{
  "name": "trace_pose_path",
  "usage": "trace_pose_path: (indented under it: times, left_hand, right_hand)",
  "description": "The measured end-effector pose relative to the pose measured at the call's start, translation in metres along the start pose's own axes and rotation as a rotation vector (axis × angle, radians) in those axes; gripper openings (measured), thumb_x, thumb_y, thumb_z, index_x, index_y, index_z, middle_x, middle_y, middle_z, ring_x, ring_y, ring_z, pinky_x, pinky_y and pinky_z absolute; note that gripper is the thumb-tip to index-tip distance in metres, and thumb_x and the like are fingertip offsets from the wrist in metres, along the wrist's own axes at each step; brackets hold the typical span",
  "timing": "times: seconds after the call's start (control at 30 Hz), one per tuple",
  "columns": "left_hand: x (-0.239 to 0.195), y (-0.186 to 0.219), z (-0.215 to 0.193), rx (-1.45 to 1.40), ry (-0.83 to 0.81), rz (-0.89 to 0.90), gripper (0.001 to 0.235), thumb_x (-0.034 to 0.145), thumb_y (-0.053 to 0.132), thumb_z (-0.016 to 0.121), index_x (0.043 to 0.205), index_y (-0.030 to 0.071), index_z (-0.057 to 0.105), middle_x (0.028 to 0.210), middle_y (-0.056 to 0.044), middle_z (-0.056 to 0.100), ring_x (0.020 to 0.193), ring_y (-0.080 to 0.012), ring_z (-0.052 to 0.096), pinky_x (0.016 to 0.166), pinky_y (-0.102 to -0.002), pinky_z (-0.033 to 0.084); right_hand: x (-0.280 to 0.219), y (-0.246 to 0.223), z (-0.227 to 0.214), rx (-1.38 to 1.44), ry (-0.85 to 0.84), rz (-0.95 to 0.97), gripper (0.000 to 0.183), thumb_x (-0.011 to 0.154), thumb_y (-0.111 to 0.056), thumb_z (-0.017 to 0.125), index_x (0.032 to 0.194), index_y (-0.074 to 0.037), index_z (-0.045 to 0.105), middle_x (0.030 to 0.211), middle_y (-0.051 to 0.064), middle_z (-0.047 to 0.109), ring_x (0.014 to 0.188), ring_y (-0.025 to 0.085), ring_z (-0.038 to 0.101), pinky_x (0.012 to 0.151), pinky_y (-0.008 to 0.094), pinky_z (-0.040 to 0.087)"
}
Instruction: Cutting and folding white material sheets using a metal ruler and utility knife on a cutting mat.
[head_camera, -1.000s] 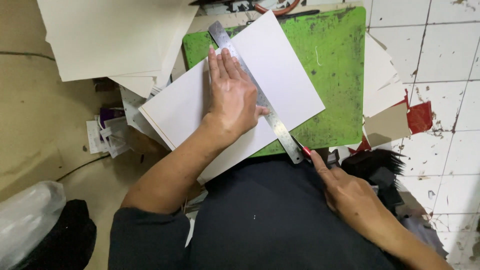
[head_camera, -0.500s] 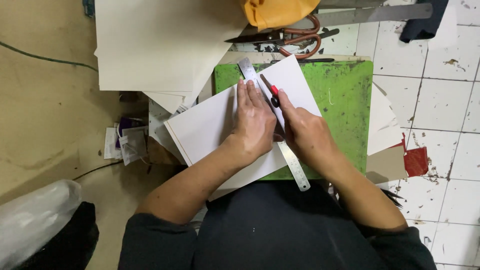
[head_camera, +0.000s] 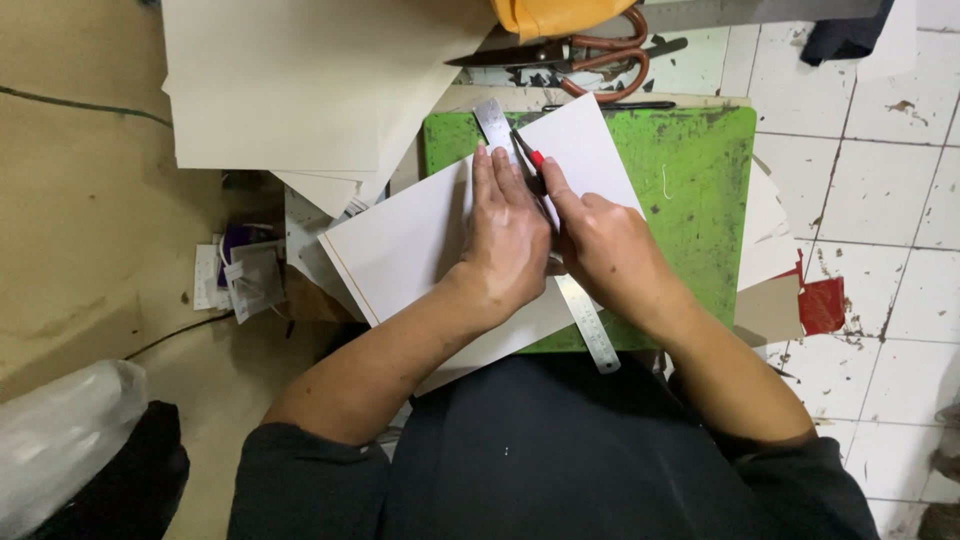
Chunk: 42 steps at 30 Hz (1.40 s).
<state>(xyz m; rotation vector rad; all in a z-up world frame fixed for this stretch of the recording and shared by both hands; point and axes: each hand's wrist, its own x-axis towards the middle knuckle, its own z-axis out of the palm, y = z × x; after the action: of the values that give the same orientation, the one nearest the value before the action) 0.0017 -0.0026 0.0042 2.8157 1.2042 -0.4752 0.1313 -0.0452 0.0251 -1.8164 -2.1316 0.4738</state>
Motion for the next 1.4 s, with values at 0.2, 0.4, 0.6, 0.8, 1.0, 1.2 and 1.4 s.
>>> trace_pose_path:
  times: [0.2,0.4,0.6,0.8,1.0,1.2,1.4]
  left_hand:
    - [0.0,-0.001,0.006,0.028,0.017,0.027,0.118,0.067,0.067,0.079,0.136,-0.023,0.047,0.139,-0.049,0.046,0.135,-0.0602,0.044,0.119,-0.075,0.003]
    - [0.002,0.0,0.007,0.298,-0.067,0.015,0.129,0.073,0.095,0.045,0.145,-0.012,0.047,0.148,-0.044,0.044,0.14,-0.0563,0.043,0.114,-0.077,0.004]
    - [0.002,-0.001,0.01,0.333,-0.078,0.033,0.131,0.072,0.098,0.041,0.146,-0.01,0.048,0.148,-0.044,0.043,0.139,-0.056,0.044,0.113,-0.079,0.001]
    - [0.003,-0.002,0.012,0.288,-0.084,0.016,0.133,0.073,0.1,0.042,0.147,-0.01,0.045,0.151,-0.044,0.039,0.141,-0.0581,0.04,0.114,-0.077,-0.002]
    - [0.005,-0.002,0.004,0.288,-0.15,0.021,0.131,0.073,0.098,0.045,0.146,-0.011,0.043,0.151,-0.045,0.037,0.143,-0.0558,0.038,0.113,-0.077,-0.003]
    - [-0.002,0.0,-0.014,0.036,-0.067,0.002,0.125,0.069,0.079,0.074,0.138,-0.021,0.047,0.142,-0.047,0.045,0.137,-0.0568,0.044,0.119,-0.074,0.0]
    - [0.001,0.001,0.002,-0.012,0.007,-0.017,0.121,0.067,0.07,0.08,0.135,-0.024,0.046,0.139,-0.049,0.045,0.135,-0.0589,0.045,0.121,-0.073,0.001]
  right_hand:
    - [-0.018,-0.002,-0.002,-0.025,-0.051,-0.01,0.067,0.088,-0.01,0.064,0.154,-0.004,0.048,0.066,0.02,0.063,0.057,0.039,0.069,0.053,0.052,0.057]
    - [-0.113,-0.002,-0.004,0.013,-0.387,0.207,0.085,0.088,0.001,0.052,0.166,-0.015,0.02,0.08,0.015,0.056,0.052,0.043,0.055,0.048,0.053,0.043]
    - [-0.198,-0.005,-0.002,-0.022,-0.57,0.317,0.091,0.088,-0.012,0.057,0.167,-0.018,0.013,0.091,0.011,0.057,0.066,0.044,0.061,0.052,0.053,0.05]
    - [-0.235,-0.004,-0.006,0.016,-0.583,0.321,0.089,0.089,-0.008,0.056,0.167,-0.017,0.013,0.085,0.01,0.055,0.056,0.038,0.059,0.052,0.048,0.05]
    - [-0.183,-0.007,-0.07,0.058,-0.404,0.321,0.093,0.085,-0.003,0.055,0.166,-0.023,0.015,0.096,0.011,0.064,0.075,0.036,0.065,0.061,0.049,0.048]
    - [-0.072,-0.008,-0.022,-0.066,0.086,0.091,0.059,0.098,-0.009,0.052,0.156,-0.014,0.048,0.071,0.012,0.065,0.063,0.037,0.067,0.052,0.047,0.051]
    - [-0.013,0.008,0.01,-0.046,0.109,0.007,0.054,0.097,-0.006,0.05,0.151,-0.007,0.052,0.063,0.016,0.062,0.056,0.038,0.067,0.053,0.049,0.054]
